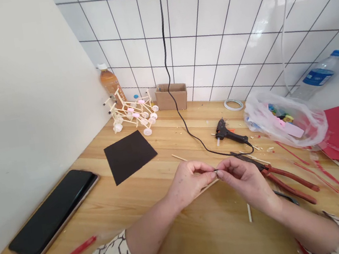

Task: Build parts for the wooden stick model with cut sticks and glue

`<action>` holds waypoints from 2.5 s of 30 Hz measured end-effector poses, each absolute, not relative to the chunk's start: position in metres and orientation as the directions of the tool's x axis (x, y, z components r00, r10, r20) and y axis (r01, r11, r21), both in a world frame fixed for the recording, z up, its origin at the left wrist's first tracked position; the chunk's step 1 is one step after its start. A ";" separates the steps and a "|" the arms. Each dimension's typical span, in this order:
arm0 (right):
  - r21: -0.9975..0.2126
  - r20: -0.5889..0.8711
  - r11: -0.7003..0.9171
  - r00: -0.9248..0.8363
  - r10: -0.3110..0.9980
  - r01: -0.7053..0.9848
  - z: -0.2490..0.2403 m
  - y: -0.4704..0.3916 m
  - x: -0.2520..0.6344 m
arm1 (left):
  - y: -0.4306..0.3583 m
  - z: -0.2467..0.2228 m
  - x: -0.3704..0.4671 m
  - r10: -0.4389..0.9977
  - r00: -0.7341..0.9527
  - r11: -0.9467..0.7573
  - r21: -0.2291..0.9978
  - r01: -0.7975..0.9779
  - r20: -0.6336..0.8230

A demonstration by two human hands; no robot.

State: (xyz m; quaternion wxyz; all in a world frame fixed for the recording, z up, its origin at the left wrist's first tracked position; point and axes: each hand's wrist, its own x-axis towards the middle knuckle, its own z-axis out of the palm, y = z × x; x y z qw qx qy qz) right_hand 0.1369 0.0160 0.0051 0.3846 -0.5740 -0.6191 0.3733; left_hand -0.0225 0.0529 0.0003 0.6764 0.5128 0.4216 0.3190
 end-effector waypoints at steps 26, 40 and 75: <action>-0.215 0.197 0.114 -0.071 0.978 0.970 0.023 0.065 0.192 | 0.058 -0.005 -0.018 0.841 0.407 0.465 0.862 -0.204 -0.357; 0.102 0.072 -0.103 0.096 0.993 0.989 -0.003 0.128 0.195 | 0.066 0.000 -0.021 0.865 0.339 0.471 0.830 -0.299 -0.369; -0.674 -0.011 0.155 -0.219 0.976 0.722 0.060 0.025 0.203 | 0.074 -0.001 -0.024 0.933 0.246 0.335 0.884 -0.325 -0.262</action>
